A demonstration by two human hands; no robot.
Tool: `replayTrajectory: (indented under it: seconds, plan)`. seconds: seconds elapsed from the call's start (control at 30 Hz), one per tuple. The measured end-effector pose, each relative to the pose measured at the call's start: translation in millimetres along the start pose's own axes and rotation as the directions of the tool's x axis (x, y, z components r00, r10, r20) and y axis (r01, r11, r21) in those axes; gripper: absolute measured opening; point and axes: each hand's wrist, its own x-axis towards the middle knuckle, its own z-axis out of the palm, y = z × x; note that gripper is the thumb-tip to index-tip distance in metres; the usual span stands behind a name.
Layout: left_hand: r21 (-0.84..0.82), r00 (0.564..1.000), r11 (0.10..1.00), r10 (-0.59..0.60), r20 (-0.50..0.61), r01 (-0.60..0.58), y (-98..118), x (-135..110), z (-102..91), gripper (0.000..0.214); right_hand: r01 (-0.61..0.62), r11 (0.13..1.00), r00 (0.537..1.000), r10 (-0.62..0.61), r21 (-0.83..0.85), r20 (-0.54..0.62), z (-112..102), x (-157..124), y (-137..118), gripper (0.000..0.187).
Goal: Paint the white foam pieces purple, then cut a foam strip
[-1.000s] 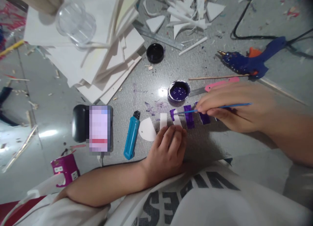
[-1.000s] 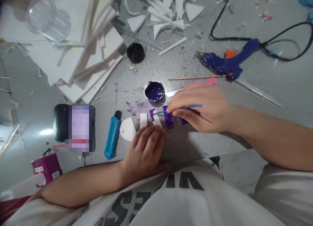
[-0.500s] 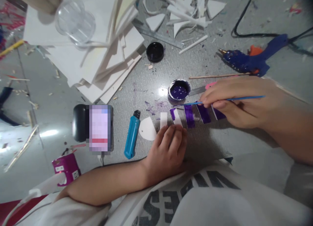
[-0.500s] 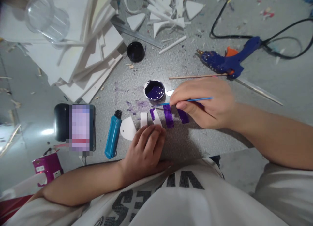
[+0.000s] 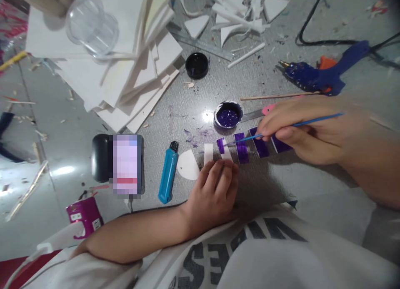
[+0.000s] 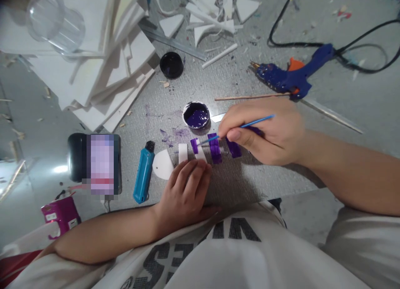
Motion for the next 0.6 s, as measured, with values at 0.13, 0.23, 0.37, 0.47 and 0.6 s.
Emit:
replayTrajectory:
  seconds: [0.13, 0.23, 0.37, 0.47, 0.6]
  plan:
    - [0.006, 1.0, 1.0, 0.001, 0.0, -0.001, -0.6, 0.8, -1.1, 0.081, 0.022, 0.997, 0.999, -0.019, -0.073, 0.042, 1.2, -0.4, -0.9, 0.015]
    - [0.006, 1.0, 1.0, 0.005, 0.001, -0.005, -1.3, 2.0, -2.2, 0.081, -0.037, 0.995, 0.992, 0.026, -0.088, -0.123, 6.1, -1.4, -1.8, 0.02]
    - [0.005, 1.0, 1.0, 0.014, -0.012, -0.014, -1.9, 2.7, -2.5, 0.082, -0.004, 1.0, 0.996, 0.003, -0.006, -0.087, 6.5, -0.7, 0.8, 0.025]
    - [0.01, 1.0, 1.0, 0.006, -0.008, -0.006, -1.5, 2.2, -1.8, 0.082, 0.039, 0.999, 0.999, -0.038, -0.021, 0.016, 4.0, 1.6, 1.9, 0.024]
    - [0.006, 1.0, 1.0, 0.002, 0.006, -0.002, -0.6, 0.8, -0.2, 0.084, 0.03, 0.996, 0.998, -0.035, -0.083, -0.059, 4.6, 1.5, 1.1, 0.02]
